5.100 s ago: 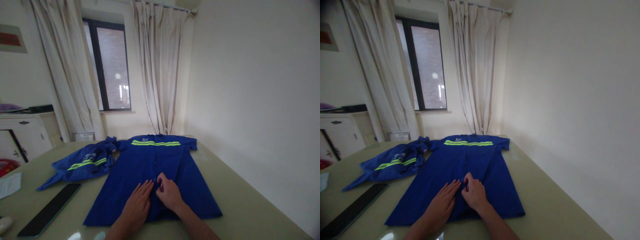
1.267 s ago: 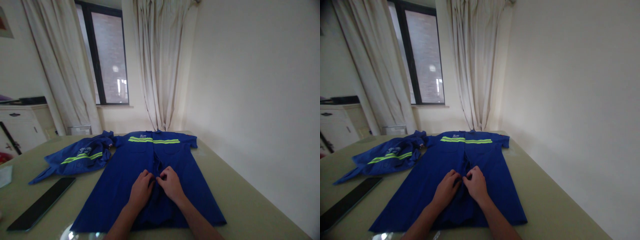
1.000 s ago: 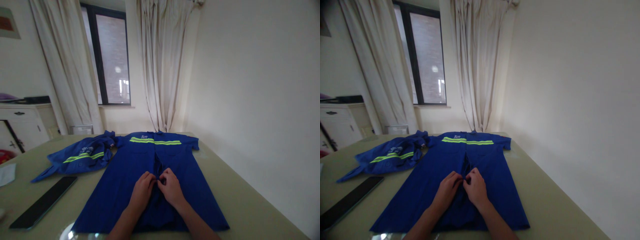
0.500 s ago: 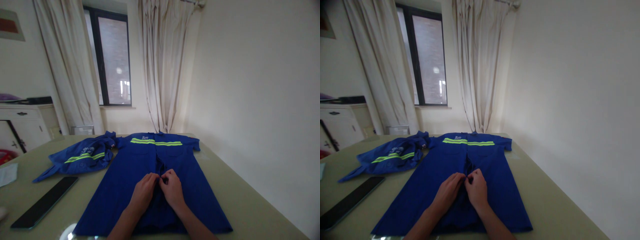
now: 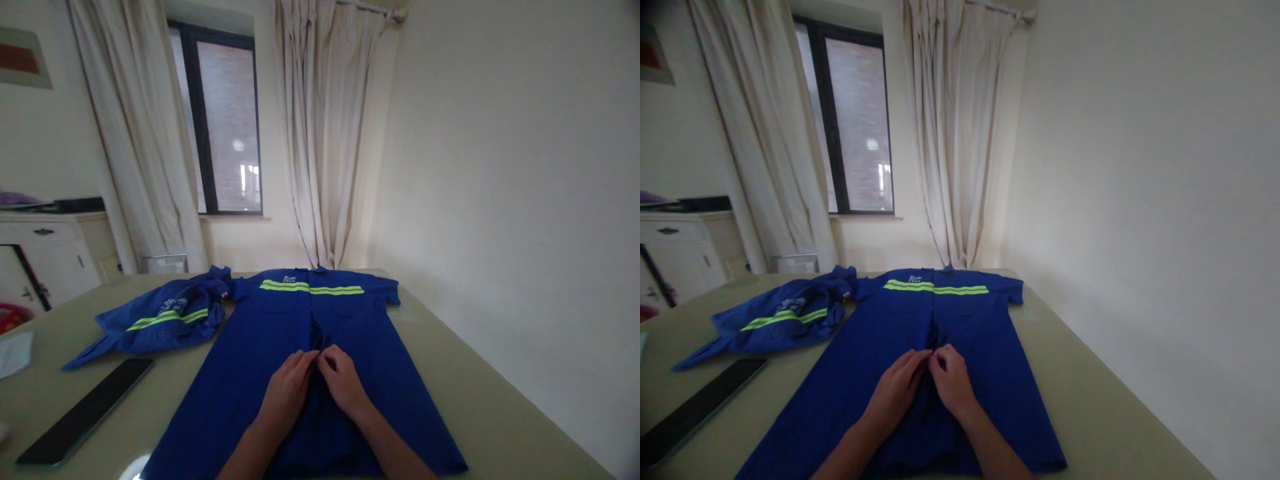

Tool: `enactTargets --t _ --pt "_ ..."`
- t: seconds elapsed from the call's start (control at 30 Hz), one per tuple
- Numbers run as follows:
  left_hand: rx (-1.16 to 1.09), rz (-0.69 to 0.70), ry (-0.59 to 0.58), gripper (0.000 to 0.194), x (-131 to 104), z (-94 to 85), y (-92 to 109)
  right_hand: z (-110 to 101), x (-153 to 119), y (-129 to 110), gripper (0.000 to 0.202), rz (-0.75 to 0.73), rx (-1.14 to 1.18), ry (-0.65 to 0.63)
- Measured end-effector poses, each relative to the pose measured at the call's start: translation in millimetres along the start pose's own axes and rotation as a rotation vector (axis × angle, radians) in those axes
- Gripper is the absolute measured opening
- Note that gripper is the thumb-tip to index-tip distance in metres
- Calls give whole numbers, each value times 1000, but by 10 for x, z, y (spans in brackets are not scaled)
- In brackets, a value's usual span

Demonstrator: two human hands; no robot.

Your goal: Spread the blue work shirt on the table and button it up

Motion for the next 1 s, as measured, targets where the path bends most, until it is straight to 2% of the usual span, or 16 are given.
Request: enactTargets --t 0.07,0.23,0.43,0.6,0.73,0.9,1.0 --pt "-30 -15 6 38 0 -19 0 -3 22 26 31 8 2 -39" --pt "-169 -83 25 34 3 -93 -32 -21 30 46 5 23 14 -126" --pt "-324 -128 36 32 27 -111 -136 -22 -2 -13 11 -5 -32 -123" --pt "-406 -212 16 23 44 -71 -231 9 -20 -44 11 -20 -150 -115" --pt "-437 -279 -5 23 48 -18 -314 14 -35 -108 11 -37 -199 -131" --pt "-506 -293 -62 22 72 10 -407 3 -51 -164 8 -35 -199 -114" --pt "-514 -261 -93 19 88 -20 -384 0 -46 -133 10 -7 -137 -69"
Point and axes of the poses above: each hand's wrist, its own x-axis towards the middle knuckle, its own z-axis out of the palm, y = z × x, the point moved 7 cm from there along x, towards the middle knuckle, and after that the axes turned 8 degrees about -y, right-handed, at the moved point
